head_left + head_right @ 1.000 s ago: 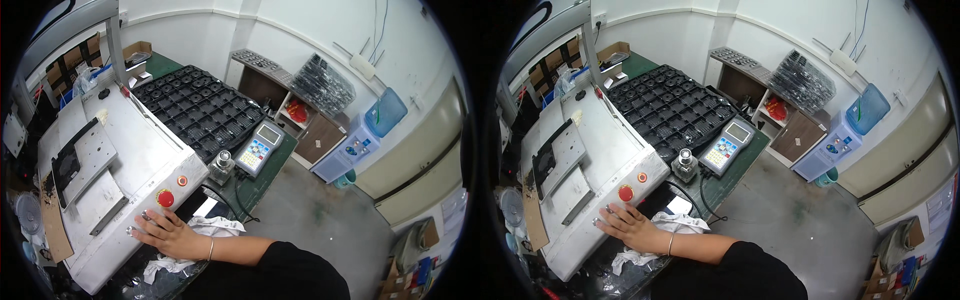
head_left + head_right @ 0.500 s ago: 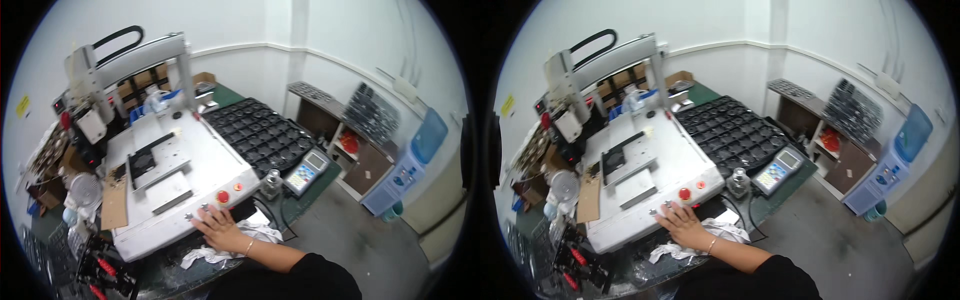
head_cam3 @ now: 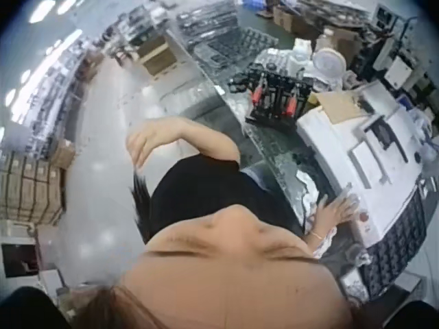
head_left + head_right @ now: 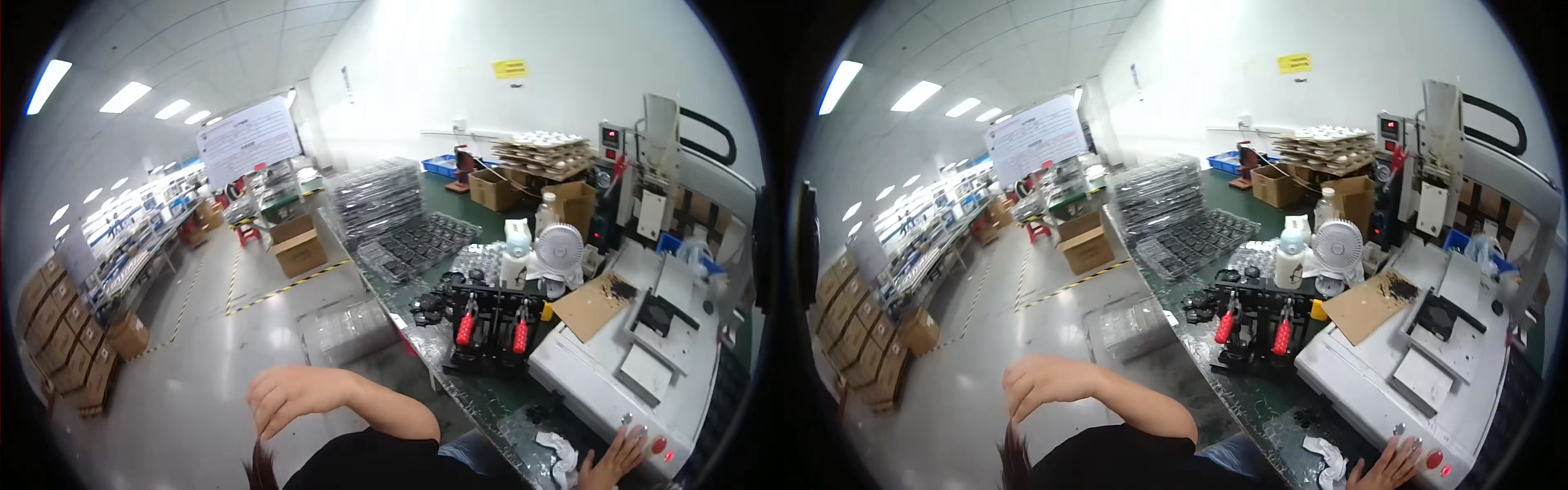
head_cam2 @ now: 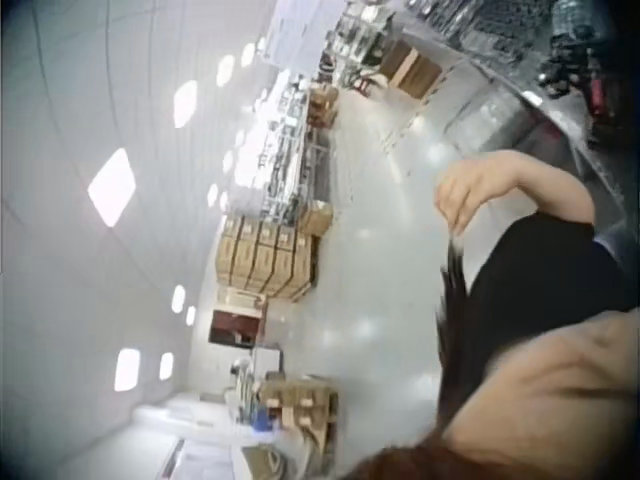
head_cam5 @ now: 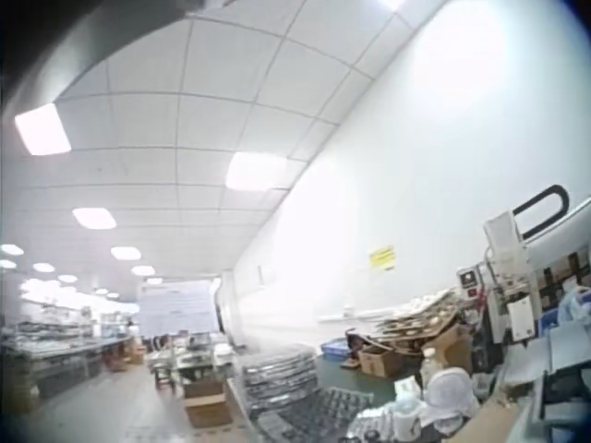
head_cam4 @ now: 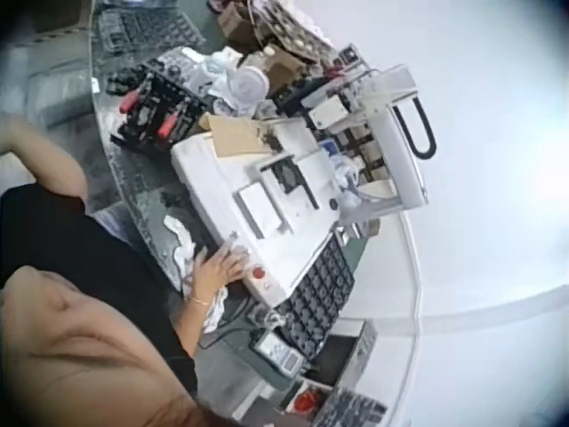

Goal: Assembling and testing electronic cooling fan components at an industrial workstation.

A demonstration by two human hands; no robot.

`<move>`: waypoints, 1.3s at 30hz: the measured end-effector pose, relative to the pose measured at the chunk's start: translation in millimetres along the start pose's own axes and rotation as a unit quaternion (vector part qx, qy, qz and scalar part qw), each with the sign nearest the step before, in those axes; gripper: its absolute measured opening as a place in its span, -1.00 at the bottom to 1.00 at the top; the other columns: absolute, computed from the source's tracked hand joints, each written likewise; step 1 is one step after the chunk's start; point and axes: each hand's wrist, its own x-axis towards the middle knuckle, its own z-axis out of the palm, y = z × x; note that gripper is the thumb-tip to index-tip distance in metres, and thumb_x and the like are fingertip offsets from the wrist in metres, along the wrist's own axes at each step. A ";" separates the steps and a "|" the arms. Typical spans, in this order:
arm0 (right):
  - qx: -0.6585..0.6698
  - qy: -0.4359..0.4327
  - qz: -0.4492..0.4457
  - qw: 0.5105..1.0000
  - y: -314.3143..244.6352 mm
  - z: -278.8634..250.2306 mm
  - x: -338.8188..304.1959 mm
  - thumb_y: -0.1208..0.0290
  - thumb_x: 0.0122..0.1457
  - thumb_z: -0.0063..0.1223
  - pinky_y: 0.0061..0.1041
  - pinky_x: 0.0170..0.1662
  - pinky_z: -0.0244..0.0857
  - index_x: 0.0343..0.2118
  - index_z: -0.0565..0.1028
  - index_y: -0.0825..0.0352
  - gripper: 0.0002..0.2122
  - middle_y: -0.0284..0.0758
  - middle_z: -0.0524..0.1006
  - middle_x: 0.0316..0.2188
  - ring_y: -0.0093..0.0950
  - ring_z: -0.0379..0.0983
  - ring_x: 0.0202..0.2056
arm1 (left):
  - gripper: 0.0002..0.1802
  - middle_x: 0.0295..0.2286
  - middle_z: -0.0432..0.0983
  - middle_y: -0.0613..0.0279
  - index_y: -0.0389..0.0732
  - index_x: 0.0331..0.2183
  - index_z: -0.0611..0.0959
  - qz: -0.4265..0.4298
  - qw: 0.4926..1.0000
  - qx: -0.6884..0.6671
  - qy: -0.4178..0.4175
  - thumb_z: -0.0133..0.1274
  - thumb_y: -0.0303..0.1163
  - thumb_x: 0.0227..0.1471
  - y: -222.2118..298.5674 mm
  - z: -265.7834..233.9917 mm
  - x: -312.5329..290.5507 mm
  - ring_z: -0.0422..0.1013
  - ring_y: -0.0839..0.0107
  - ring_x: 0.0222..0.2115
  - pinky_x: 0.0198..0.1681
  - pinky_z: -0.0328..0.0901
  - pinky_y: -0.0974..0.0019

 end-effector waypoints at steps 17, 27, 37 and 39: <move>0.218 0.062 0.265 0.937 72.5 -279.9 -23.4 0.42 -0.09 0.22 -0.38 -0.09 0.37 -0.27 0.60 0.30 -0.74 -0.24 0.55 -0.23 -0.30 0.50 -0.20 | -0.53 0.04 0.32 -0.06 -0.23 -0.13 0.54 -0.037 0.997 0.061 -0.025 0.16 -0.20 -0.08 -290.8 -25.9 178.1 0.22 0.02 0.09 0.07 0.16 -0.09; -0.186 -0.055 0.547 0.814 405.0 -228.4 -55.5 0.26 -0.05 0.17 -0.28 -0.11 0.37 -0.34 0.57 0.39 -0.71 -0.10 0.55 -0.28 -0.15 0.49 -0.22 | -0.40 -0.01 0.29 -0.21 -0.31 -0.06 0.48 -0.170 0.870 0.445 0.130 0.14 -0.16 -0.13 -385.9 29.4 214.6 0.13 -0.24 0.06 0.16 -0.02 -0.17; -0.207 -0.271 0.590 0.732 479.9 -197.7 -15.0 0.12 -0.21 0.28 -0.28 -0.10 0.39 -0.36 0.59 0.48 -0.54 0.00 0.56 -0.26 -0.14 0.51 -0.21 | -0.26 0.02 0.28 -0.19 -0.28 0.00 0.46 -0.206 0.833 0.496 0.131 0.07 0.06 -0.11 -399.4 25.0 217.5 0.11 -0.23 0.09 0.16 -0.03 -0.18; -0.198 -0.267 0.597 0.730 484.8 -214.5 -7.7 0.13 -0.22 0.29 -0.29 -0.10 0.39 -0.37 0.59 0.48 -0.54 0.00 0.56 -0.26 -0.13 0.51 -0.22 | -0.26 0.03 0.28 -0.19 -0.28 0.00 0.47 -0.220 0.833 0.492 0.125 0.07 0.07 -0.11 -396.2 28.7 219.8 0.11 -0.23 0.10 0.16 -0.03 -0.18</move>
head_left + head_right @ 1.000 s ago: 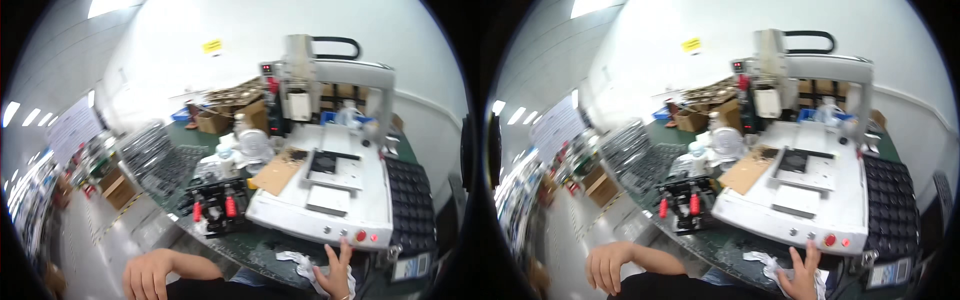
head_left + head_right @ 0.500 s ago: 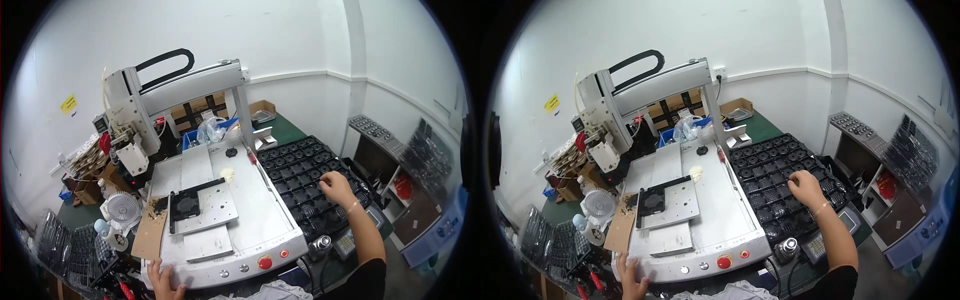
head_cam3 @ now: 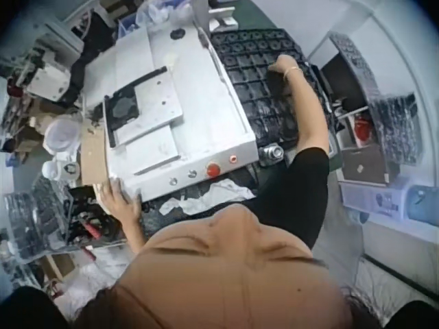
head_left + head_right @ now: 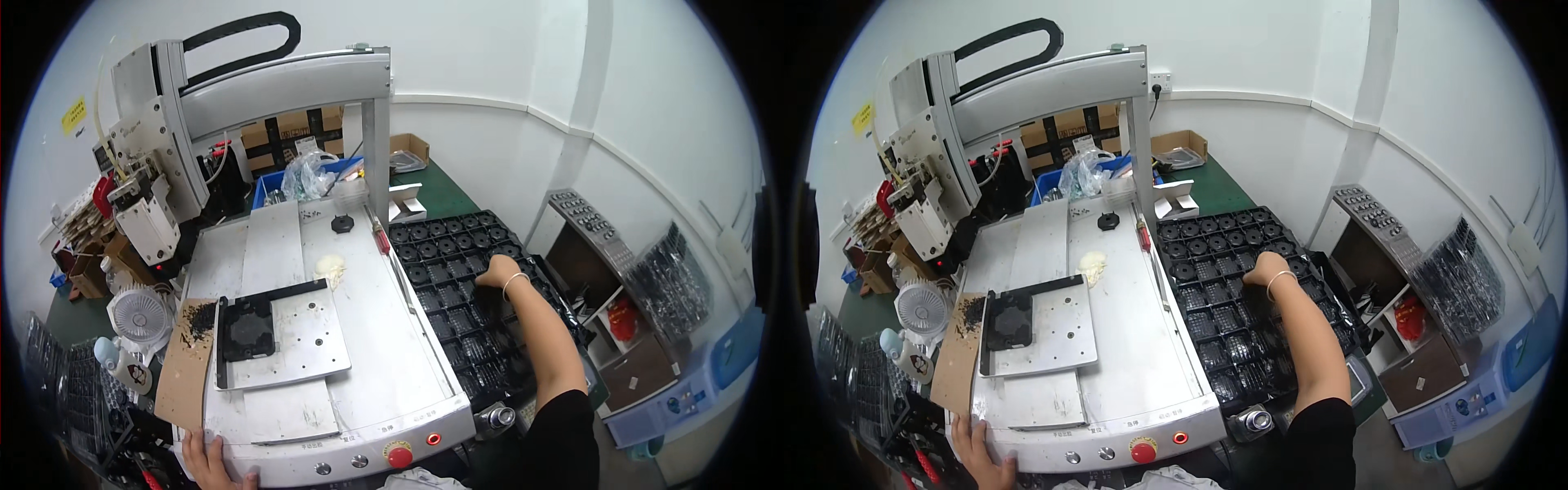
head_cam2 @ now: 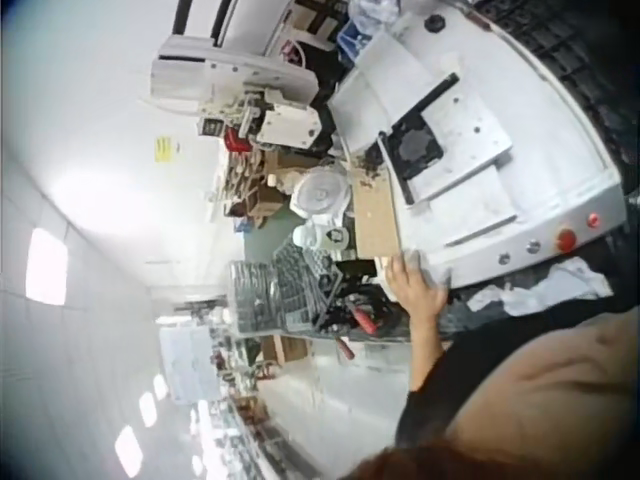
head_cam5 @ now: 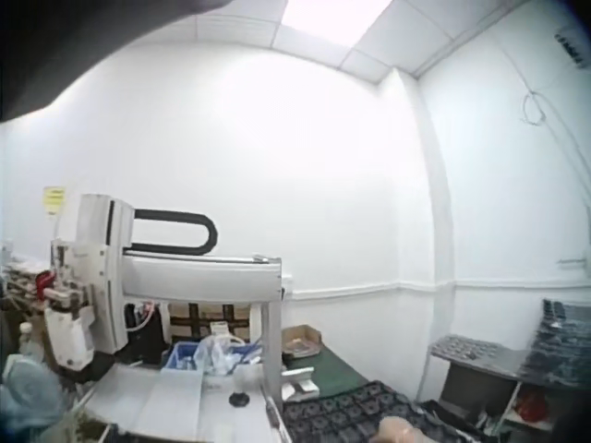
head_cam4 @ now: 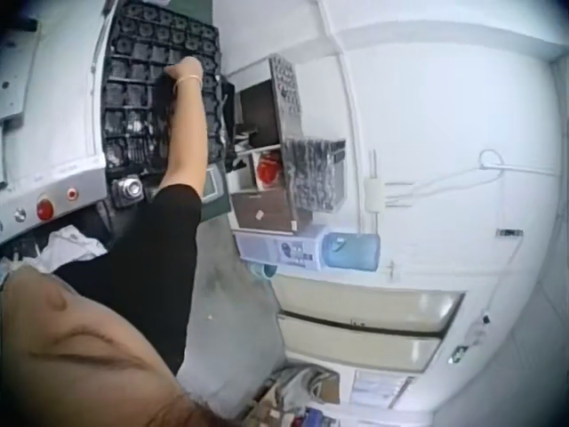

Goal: Assembling and testing electronic cooling fan components at an industrial workstation.

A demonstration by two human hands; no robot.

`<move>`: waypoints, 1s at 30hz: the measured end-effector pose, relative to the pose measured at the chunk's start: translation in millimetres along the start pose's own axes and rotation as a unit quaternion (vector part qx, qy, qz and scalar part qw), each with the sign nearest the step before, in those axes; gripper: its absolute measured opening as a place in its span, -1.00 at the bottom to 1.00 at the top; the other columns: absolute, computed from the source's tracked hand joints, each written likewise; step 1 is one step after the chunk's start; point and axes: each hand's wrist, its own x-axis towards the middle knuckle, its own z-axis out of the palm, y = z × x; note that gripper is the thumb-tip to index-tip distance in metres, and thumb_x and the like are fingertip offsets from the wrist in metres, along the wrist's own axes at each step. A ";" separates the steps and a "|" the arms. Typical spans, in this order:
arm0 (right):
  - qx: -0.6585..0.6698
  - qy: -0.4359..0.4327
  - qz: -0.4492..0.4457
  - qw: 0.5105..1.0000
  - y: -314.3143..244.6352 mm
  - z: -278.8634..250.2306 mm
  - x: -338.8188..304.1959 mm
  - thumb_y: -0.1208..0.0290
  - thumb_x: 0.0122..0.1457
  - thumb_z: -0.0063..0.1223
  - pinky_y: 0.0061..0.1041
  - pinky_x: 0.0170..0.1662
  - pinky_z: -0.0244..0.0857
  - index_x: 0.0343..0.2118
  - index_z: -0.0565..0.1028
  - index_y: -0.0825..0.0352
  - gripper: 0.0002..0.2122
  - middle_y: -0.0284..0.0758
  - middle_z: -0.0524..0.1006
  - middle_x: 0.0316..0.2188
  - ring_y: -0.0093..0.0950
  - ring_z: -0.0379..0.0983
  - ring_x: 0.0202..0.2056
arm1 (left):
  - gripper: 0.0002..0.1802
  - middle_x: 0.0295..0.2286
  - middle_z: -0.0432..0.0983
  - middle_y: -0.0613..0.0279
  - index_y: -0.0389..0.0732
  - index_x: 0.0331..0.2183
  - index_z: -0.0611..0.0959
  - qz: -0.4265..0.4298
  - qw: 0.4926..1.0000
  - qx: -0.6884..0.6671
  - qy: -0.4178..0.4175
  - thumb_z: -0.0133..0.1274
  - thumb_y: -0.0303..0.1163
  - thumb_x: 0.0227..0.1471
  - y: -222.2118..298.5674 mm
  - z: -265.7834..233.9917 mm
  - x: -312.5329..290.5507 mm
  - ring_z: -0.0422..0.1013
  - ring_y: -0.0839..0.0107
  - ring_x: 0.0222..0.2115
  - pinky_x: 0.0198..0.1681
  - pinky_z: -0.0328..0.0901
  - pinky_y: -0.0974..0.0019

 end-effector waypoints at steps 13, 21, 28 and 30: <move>-0.041 -0.002 0.018 0.999 43.7 20.9 18.9 0.16 -0.23 0.29 -0.32 -0.06 0.37 -0.38 0.59 0.49 -0.56 0.02 0.55 -0.26 -0.14 0.50 -0.19 | -0.26 0.02 0.31 -0.18 -0.29 -0.03 0.50 0.001 1.000 0.006 0.015 0.09 0.09 -0.12 5.5 -6.3 1.7 0.16 -0.21 0.08 0.14 0.02 -0.15; 0.009 0.070 0.047 0.996 47.4 -10.9 23.7 0.20 -0.23 0.30 -0.30 -0.07 0.37 -0.38 0.59 0.48 -0.58 0.01 0.55 -0.27 -0.13 0.50 -0.18 | -0.26 0.00 0.34 -0.17 -0.29 -0.05 0.51 -0.001 1.000 0.002 0.019 0.11 0.09 -0.15 7.5 -4.8 6.6 0.20 -0.19 0.05 0.11 0.05 -0.15; -0.062 0.004 0.062 0.996 80.2 0.3 40.1 0.23 -0.22 0.28 -0.32 -0.07 0.38 -0.33 0.59 0.46 -0.58 0.00 0.55 -0.22 -0.13 0.50 -0.17 | -0.25 -0.01 0.35 -0.16 -0.29 -0.05 0.51 0.004 1.000 -0.001 0.019 0.11 0.10 -0.16 5.4 -2.0 10.3 0.21 -0.17 0.04 0.10 0.06 -0.15; -0.086 -0.027 0.051 0.995 84.1 4.3 41.4 0.23 -0.23 0.29 -0.32 -0.07 0.38 -0.33 0.59 0.47 -0.58 0.01 0.54 -0.23 -0.13 0.50 -0.17 | -0.24 -0.01 0.35 -0.15 -0.29 -0.05 0.51 0.008 1.000 0.004 0.017 0.12 0.10 -0.16 3.4 -1.8 9.9 0.21 -0.17 0.04 0.10 0.06 -0.15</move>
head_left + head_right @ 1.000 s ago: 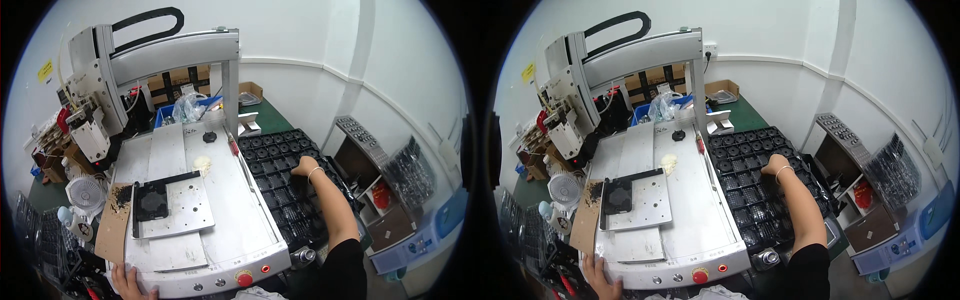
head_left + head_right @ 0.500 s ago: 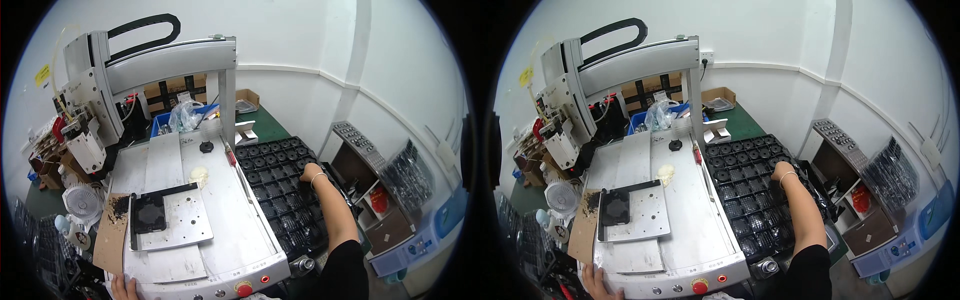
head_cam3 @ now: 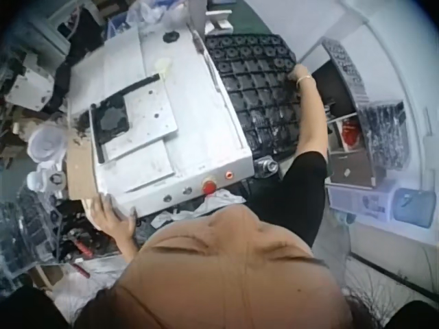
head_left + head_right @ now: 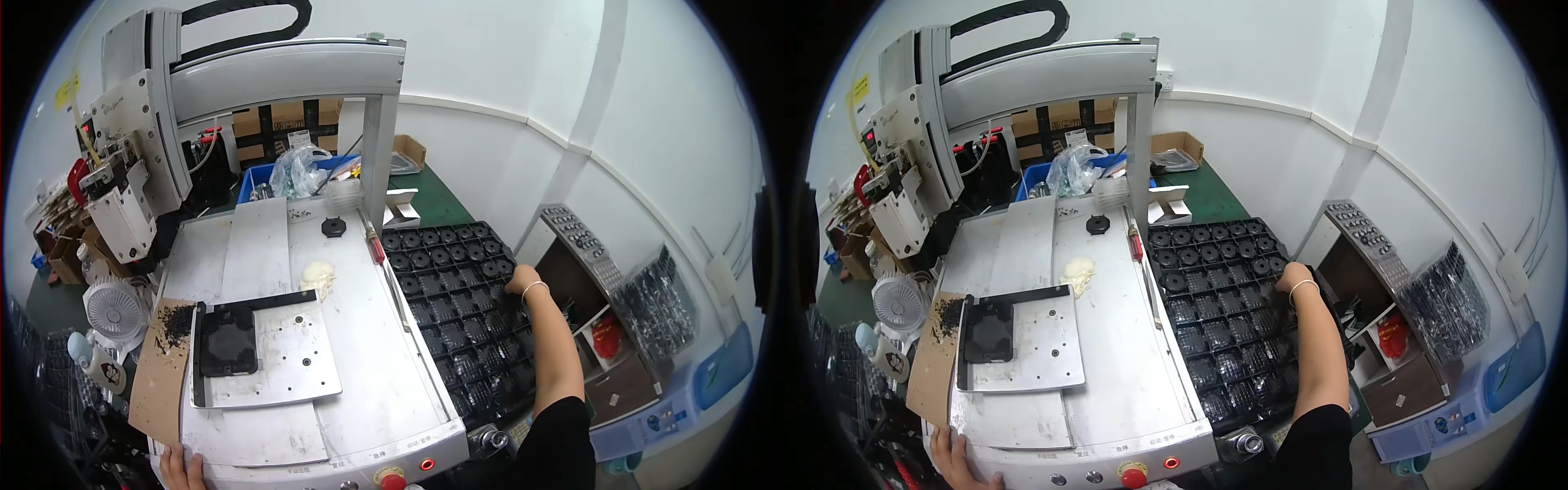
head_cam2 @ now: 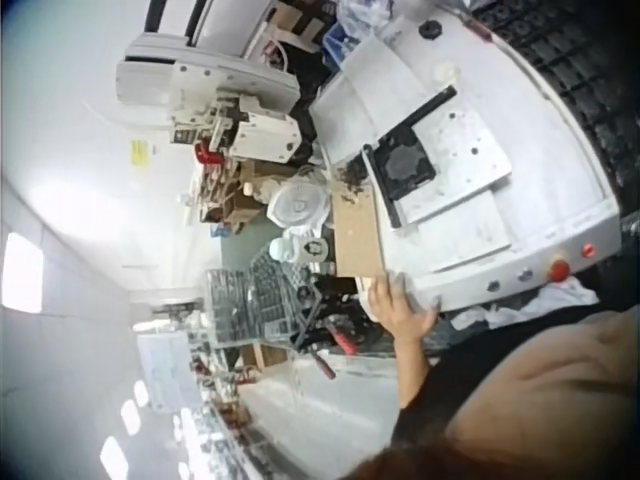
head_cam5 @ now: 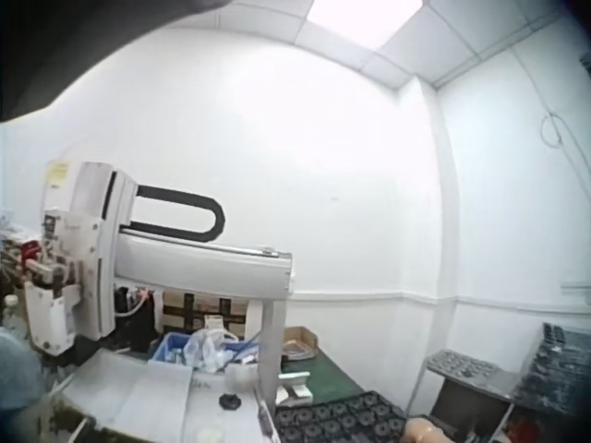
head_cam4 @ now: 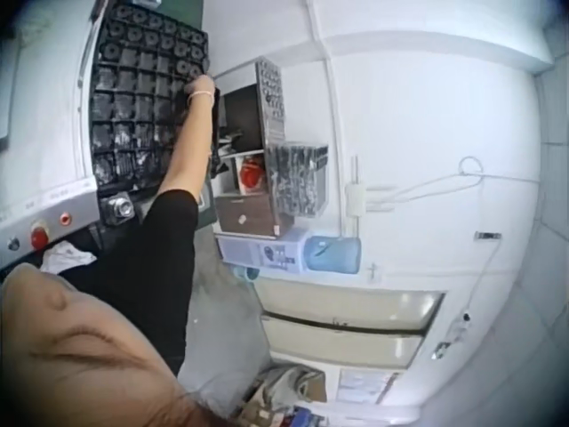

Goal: Assembling and testing electronic cooling fan components at an industrial workstation.

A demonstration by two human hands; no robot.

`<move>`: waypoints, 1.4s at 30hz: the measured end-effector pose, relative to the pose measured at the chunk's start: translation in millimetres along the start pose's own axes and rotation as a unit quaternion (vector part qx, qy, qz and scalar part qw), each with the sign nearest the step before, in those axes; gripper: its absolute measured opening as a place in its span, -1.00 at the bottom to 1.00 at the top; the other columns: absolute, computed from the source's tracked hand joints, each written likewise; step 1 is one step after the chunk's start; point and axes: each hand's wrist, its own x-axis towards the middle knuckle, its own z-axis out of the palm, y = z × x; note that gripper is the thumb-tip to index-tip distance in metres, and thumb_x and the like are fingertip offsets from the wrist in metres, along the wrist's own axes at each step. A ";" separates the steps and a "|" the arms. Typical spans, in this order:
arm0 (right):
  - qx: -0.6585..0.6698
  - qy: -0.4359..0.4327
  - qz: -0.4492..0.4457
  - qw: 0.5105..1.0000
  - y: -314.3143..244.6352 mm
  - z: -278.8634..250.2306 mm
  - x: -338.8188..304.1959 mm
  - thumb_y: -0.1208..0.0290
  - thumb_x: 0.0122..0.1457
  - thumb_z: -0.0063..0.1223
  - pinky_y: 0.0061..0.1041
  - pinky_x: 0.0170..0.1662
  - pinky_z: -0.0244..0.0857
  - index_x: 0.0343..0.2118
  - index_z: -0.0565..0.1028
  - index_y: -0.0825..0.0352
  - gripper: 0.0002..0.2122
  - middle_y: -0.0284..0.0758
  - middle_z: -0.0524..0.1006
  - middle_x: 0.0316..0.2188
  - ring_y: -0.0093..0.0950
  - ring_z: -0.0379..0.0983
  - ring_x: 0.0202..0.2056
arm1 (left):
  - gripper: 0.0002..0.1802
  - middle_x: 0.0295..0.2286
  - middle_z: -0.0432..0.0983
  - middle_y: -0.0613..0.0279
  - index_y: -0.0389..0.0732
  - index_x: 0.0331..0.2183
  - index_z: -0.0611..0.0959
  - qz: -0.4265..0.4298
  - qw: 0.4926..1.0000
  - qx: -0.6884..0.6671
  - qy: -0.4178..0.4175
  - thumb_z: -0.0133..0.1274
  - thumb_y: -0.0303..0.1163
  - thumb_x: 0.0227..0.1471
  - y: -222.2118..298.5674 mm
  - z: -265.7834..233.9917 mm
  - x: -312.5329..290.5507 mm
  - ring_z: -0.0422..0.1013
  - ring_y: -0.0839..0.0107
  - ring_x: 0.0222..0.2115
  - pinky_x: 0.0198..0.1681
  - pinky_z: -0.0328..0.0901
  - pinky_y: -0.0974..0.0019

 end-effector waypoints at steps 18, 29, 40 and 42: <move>0.115 0.107 -0.094 0.983 -51.6 3.7 33.8 0.22 -0.20 0.25 -0.29 -0.02 0.33 -0.13 0.49 0.45 -0.46 -0.01 0.53 -0.19 -0.12 0.46 -0.12 | -0.23 -0.01 0.36 -0.16 -0.28 -0.06 0.51 -0.020 1.000 -0.013 -0.002 0.10 0.12 -0.18 -3.8 2.6 -2.9 0.23 -0.18 0.01 0.09 0.07 -0.14; 0.103 0.100 -0.122 0.982 -61.7 3.2 36.6 0.19 -0.17 0.26 -0.26 -0.03 0.32 -0.20 0.47 0.45 -0.50 0.00 0.53 -0.21 -0.09 0.45 -0.12 | -0.25 -0.04 0.37 -0.17 -0.31 -0.08 0.51 -0.015 1.000 -0.009 0.000 0.08 0.09 -0.19 -5.1 3.0 -0.1 0.25 -0.18 -0.02 0.06 0.08 -0.14; 0.366 -0.042 -0.348 0.862 -191.6 -135.7 -120.9 0.29 -0.03 0.25 -0.56 -0.22 0.31 -0.15 0.49 0.39 -0.61 -0.33 0.52 -0.31 -0.60 0.41 -0.35 | -0.30 -0.07 0.39 -0.17 -0.32 -0.11 0.52 -0.003 1.000 -0.017 -0.005 0.09 0.03 -0.21 -1.3 -1.6 8.4 0.29 -0.16 -0.07 0.03 0.10 -0.12; 0.246 -0.039 -0.435 0.865 -233.9 -141.3 -162.4 0.21 -0.03 0.25 -0.52 -0.21 0.34 -0.16 0.49 0.39 -0.58 -0.20 0.54 -0.31 -0.48 0.47 -0.34 | -0.30 -0.07 0.39 -0.17 -0.32 -0.11 0.52 -0.005 1.000 -0.014 -0.007 0.10 0.03 -0.21 -2.5 -3.0 5.5 0.29 -0.16 -0.07 0.03 0.10 -0.11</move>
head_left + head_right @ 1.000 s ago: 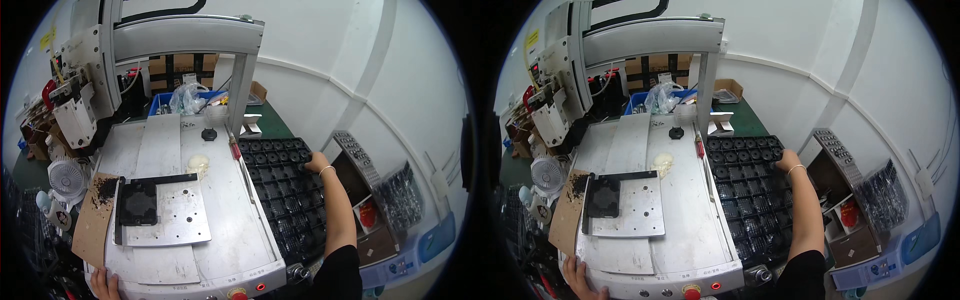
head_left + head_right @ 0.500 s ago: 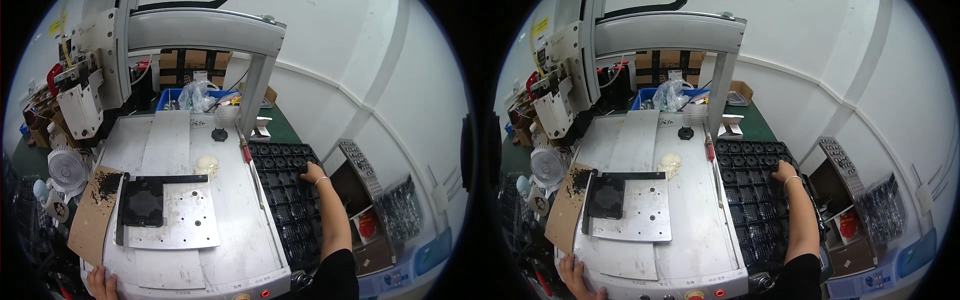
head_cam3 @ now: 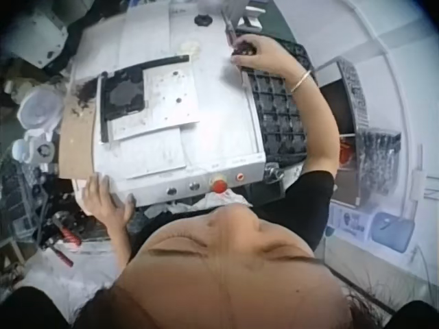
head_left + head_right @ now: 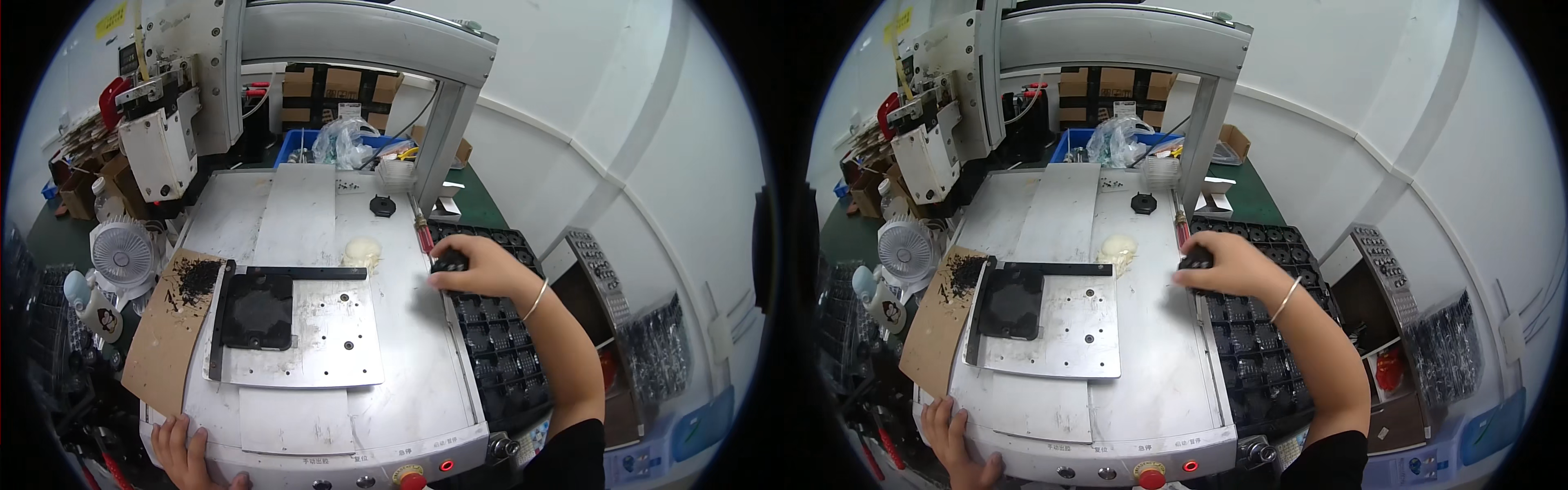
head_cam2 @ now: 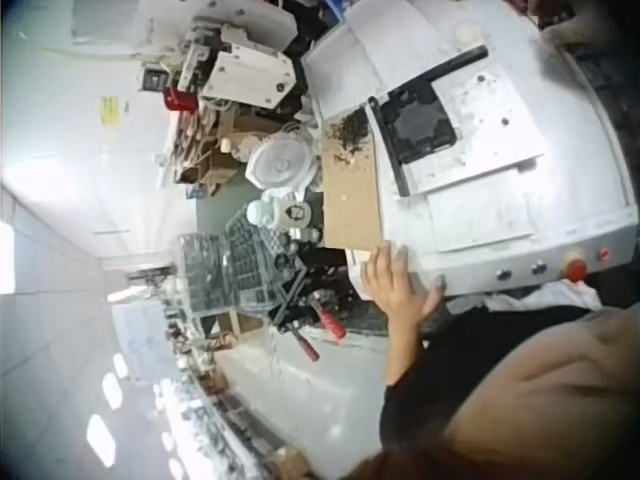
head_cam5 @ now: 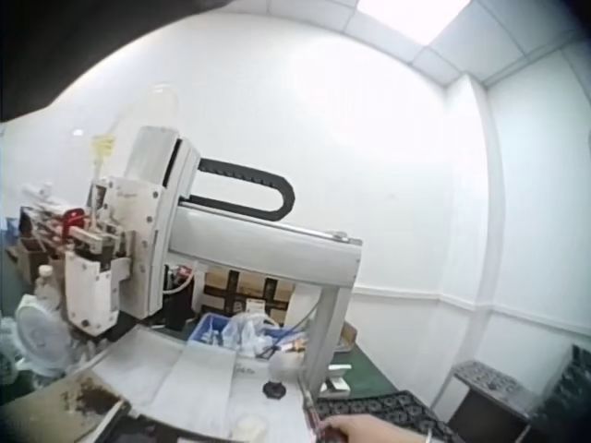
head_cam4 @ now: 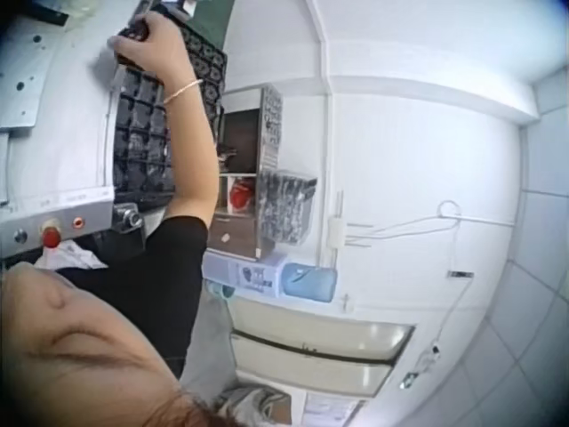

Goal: Assembling and testing electronic cooling fan components at an industrial workstation.

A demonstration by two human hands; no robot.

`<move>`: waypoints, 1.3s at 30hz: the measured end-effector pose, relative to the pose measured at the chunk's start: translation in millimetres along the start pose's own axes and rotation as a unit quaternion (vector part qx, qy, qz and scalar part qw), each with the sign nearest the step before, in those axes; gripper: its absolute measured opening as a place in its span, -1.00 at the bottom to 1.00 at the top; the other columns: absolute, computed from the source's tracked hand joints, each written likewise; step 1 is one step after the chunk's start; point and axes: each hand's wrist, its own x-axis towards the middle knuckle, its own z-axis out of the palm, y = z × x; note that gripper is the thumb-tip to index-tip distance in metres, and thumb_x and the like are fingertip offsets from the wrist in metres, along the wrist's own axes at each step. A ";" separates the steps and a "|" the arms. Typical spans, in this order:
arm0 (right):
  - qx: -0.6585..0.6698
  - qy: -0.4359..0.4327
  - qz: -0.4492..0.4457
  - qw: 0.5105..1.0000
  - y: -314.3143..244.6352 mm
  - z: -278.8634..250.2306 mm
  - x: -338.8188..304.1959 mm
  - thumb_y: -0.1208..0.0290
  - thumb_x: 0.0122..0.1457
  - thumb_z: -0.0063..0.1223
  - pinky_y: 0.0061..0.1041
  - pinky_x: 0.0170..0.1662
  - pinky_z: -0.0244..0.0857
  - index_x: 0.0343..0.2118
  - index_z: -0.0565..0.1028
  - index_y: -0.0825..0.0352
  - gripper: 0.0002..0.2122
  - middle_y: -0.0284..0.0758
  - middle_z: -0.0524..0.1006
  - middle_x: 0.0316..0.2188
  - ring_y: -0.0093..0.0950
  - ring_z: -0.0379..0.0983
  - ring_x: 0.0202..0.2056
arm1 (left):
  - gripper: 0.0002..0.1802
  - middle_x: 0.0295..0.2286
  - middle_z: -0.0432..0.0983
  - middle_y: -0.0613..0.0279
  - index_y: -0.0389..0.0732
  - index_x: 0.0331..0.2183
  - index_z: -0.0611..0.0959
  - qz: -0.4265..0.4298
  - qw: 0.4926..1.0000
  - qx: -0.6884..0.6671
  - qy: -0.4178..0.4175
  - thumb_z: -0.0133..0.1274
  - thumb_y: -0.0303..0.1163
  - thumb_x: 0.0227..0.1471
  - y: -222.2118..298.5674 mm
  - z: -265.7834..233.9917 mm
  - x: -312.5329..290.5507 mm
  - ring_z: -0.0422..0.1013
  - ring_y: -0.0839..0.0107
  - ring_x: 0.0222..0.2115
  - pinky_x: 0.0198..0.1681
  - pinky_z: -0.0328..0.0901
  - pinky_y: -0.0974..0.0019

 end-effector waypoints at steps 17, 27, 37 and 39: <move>-0.205 -0.122 -0.016 0.971 -46.0 32.5 -2.6 0.22 -0.12 0.26 -0.32 -0.14 0.33 -0.11 0.47 0.30 -0.53 -0.11 0.52 -0.37 -0.19 0.47 -0.27 | -0.31 -0.09 0.41 -0.15 -0.29 -0.13 0.54 -0.005 1.000 -0.007 0.005 0.12 0.03 -0.23 -6.2 0.6 -2.3 0.31 -0.11 -0.07 0.01 0.13 -0.07; -0.135 -0.047 -0.021 0.989 -80.3 4.3 -17.4 0.34 -0.15 0.29 -0.39 -0.14 0.36 -0.11 0.46 0.32 -0.53 -0.15 0.53 -0.26 -0.24 0.47 -0.18 | -0.27 -0.14 0.42 -0.11 -0.32 -0.07 0.47 0.015 1.000 -0.003 0.027 0.19 0.00 -0.20 -1.2 -13.5 7.8 0.35 -0.04 -0.14 -0.03 0.19 -0.02; 0.066 0.055 -0.303 0.949 -215.7 62.1 -71.3 0.35 -0.21 0.43 -0.43 -0.05 0.37 -0.03 0.39 0.35 -0.38 -0.20 0.52 -0.16 -0.30 0.47 -0.10 | -0.30 0.04 0.27 0.02 -0.34 0.18 0.17 -0.134 0.646 -0.738 -0.139 0.08 -0.36 0.09 19.2 -30.1 65.8 0.21 0.25 0.10 0.17 0.17 0.15; -0.025 0.095 -0.389 0.916 -236.5 67.3 -70.2 0.35 -0.21 0.44 -0.45 -0.05 0.37 -0.02 0.38 0.35 -0.36 -0.20 0.51 -0.15 -0.34 0.47 -0.09 | -0.48 -0.07 0.40 0.10 -0.37 0.12 0.26 -0.137 0.596 -0.769 -0.185 -0.07 -0.32 0.21 17.7 -45.2 106.3 0.35 0.35 -0.02 0.07 0.28 0.27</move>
